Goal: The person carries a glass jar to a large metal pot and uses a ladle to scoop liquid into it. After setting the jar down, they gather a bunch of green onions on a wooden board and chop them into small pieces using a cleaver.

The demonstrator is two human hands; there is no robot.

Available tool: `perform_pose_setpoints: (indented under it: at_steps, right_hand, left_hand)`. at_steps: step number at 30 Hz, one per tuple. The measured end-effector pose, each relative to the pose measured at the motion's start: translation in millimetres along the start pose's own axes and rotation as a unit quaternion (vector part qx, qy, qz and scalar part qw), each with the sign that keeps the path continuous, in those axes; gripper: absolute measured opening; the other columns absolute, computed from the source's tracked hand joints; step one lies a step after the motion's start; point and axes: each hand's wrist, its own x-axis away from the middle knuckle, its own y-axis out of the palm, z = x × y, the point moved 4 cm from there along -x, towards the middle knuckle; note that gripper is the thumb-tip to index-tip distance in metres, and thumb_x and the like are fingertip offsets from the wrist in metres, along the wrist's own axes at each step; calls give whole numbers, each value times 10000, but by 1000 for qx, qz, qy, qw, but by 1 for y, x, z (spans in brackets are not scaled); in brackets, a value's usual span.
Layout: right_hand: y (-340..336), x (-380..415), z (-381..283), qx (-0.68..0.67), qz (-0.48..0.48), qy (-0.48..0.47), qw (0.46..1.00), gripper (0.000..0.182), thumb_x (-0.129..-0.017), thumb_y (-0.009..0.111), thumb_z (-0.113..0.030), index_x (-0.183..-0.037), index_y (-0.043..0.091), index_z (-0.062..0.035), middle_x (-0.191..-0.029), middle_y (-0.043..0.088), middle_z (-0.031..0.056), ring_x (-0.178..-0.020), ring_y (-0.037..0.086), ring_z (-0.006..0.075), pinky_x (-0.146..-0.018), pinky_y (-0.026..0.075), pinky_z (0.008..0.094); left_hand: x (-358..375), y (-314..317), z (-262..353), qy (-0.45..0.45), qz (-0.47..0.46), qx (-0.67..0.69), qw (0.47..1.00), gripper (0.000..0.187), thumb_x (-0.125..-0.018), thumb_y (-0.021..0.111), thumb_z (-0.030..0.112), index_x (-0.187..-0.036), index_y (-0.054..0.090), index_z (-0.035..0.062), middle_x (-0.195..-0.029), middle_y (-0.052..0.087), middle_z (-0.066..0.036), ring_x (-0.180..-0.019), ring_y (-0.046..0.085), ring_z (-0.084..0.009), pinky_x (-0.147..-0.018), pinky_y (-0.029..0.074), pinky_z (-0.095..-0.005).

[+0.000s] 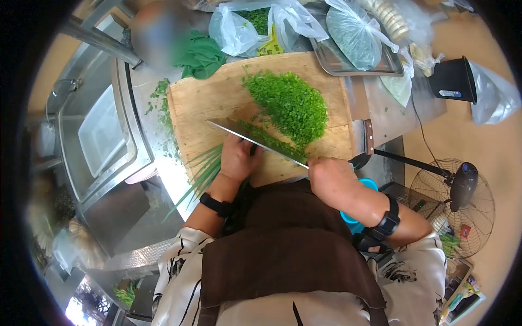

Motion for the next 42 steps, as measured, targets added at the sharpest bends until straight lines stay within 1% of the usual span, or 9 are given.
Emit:
perform_pose_setpoints:
  at_steps: [8, 9, 16, 19, 22, 28, 31, 36, 42]
  right_hand:
    - [34, -76, -4, -76, 85, -52, 992, 172, -896, 524, -163, -884, 577, 0, -723, 618, 229, -689, 610, 422, -628, 495, 500]
    - [28, -73, -4, -72, 91, -49, 992, 122, -825, 511, -110, -810, 574, -6, -727, 632, 206, -687, 628, 399, -615, 502, 488]
    - [-14, -3, -4, -27, -5, 5, 1000, 111, -803, 527, -100, -800, 585, -5, -693, 619, 217, -674, 626, 401, -632, 493, 501]
    - [-3, -5, 0, -8, -36, 19, 999, 158, -874, 534, -150, -895, 602, -10, -748, 623, 221, -699, 612, 415, -658, 496, 495]
    - [32, -40, 6, -8, -26, 17, 999, 164, -880, 532, -161, -890, 603, -14, -762, 628, 226, -711, 617, 416, -666, 500, 492]
    - [32, -69, -1, -76, 64, -30, 995, 178, -888, 538, -190, -871, 595, -22, -726, 620, 222, -700, 611, 421, -656, 494, 502]
    - [11, -41, -4, -50, 54, -26, 997, 149, -831, 528, -139, -838, 594, -6, -721, 631, 217, -685, 629, 403, -643, 505, 492]
    - [-12, 1, -2, -17, -16, 25, 999, 143, -820, 532, -127, -833, 597, 0, -704, 629, 219, -683, 630, 404, -645, 504, 494]
    - [32, -60, -10, -45, 7, 9, 999, 172, -865, 530, -160, -848, 593, 0, -712, 618, 233, -683, 612, 424, -647, 494, 505]
  left_hand:
    - [3, -2, 2, -32, -20, -2, 999, 80, -685, 687, 85, -723, 617, 73, -859, 556, -96, -835, 547, -309, -731, 453, -419]
    - [2, -3, 3, -29, -21, -5, 999, 91, -681, 696, 79, -723, 615, 70, -862, 564, -101, -838, 555, -315, -733, 460, -415]
    - [4, 0, 0, -8, 21, 6, 1000, 93, -682, 688, 83, -749, 625, 68, -898, 573, -99, -865, 555, -312, -743, 461, -426]
    - [5, -1, 0, -6, 25, -7, 1000, 101, -681, 688, 85, -765, 634, 69, -926, 586, -103, -892, 560, -314, -767, 463, -421]
    - [6, 0, -2, -11, 20, -2, 1000, 96, -683, 687, 84, -760, 631, 71, -913, 584, -102, -886, 559, -311, -766, 462, -419]
    - [9, -1, 3, -23, 4, 1, 1000, 80, -689, 684, 73, -707, 606, 70, -855, 558, -95, -830, 549, -302, -721, 461, -409]
    - [5, -4, 2, -22, 15, 5, 1000, 72, -688, 682, 67, -703, 612, 69, -860, 562, -94, -827, 552, -301, -716, 467, -408]
    - [4, -3, 4, -4, 32, 1, 999, 72, -691, 685, 69, -745, 638, 71, -890, 580, -93, -857, 561, -305, -750, 477, -408]
    - [5, -4, 3, -13, 24, 6, 1000, 84, -688, 692, 78, -746, 631, 73, -869, 570, -91, -841, 555, -302, -734, 471, -405]
